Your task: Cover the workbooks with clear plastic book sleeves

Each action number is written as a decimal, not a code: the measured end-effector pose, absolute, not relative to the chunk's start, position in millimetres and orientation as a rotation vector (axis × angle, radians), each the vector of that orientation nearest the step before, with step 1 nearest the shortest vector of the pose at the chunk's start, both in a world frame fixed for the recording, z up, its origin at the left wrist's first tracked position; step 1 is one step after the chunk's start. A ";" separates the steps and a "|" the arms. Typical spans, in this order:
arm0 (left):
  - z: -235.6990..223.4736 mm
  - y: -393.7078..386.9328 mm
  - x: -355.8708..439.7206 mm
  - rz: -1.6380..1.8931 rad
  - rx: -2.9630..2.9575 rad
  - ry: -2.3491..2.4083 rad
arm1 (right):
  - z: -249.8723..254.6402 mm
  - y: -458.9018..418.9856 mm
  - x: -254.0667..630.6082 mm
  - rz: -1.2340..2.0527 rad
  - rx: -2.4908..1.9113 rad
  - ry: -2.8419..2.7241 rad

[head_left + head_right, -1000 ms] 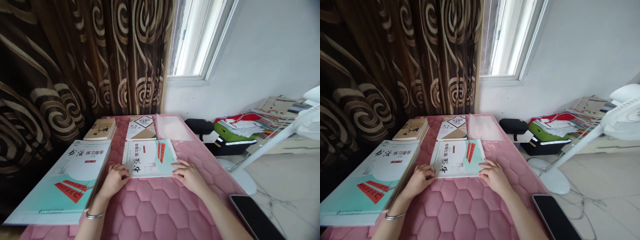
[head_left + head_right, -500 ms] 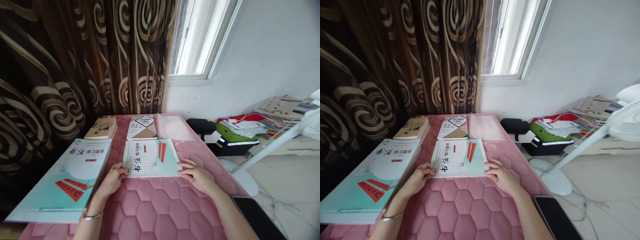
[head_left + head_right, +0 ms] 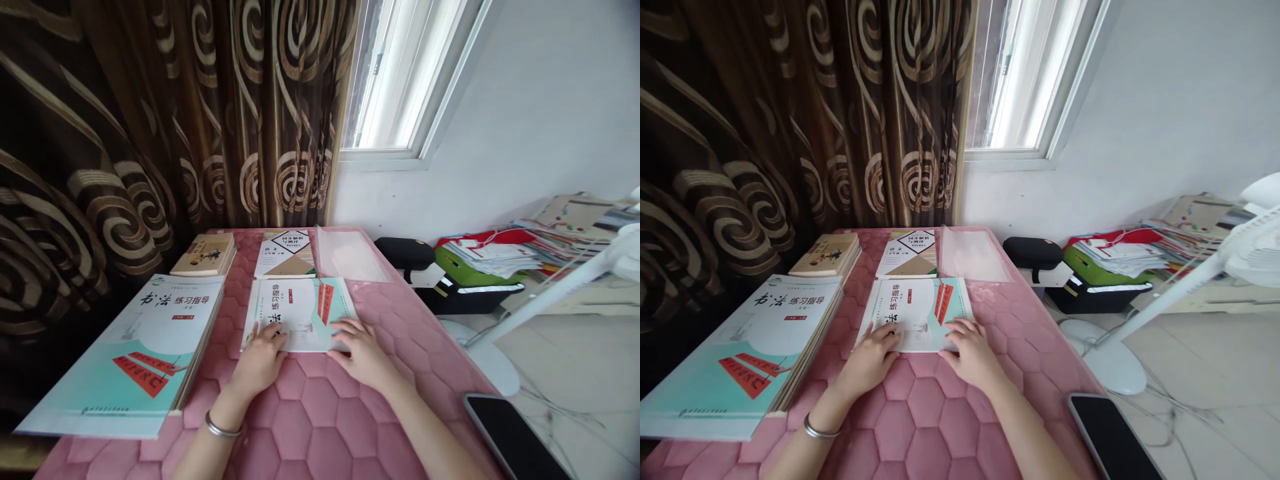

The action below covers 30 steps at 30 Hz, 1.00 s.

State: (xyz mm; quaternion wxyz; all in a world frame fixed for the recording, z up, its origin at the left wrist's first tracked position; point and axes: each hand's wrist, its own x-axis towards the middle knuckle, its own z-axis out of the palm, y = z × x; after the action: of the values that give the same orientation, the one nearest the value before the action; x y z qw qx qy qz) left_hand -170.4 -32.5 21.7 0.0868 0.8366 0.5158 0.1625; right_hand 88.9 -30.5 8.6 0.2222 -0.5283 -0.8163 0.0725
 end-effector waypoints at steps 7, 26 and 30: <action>17.0 -31.8 -149.3 0.515 2.512 1.564 | -1.9 -33.4 26.5 0.037 -1.536 -2.186; 4.5 -16.4 -229.3 0.635 2.313 1.292 | 8.9 -13.3 138.5 0.611 -1.383 -2.310; 3.8 -14.5 -234.4 0.661 2.253 1.253 | 8.5 -12.2 149.1 0.774 -1.372 -2.259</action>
State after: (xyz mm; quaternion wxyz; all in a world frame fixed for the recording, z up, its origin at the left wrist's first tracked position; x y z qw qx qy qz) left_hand -234.4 -14.5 3.8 0.2377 0.8224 0.4573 0.2411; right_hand 149.1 -12.2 8.5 0.1925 -0.4888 -0.8049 0.2759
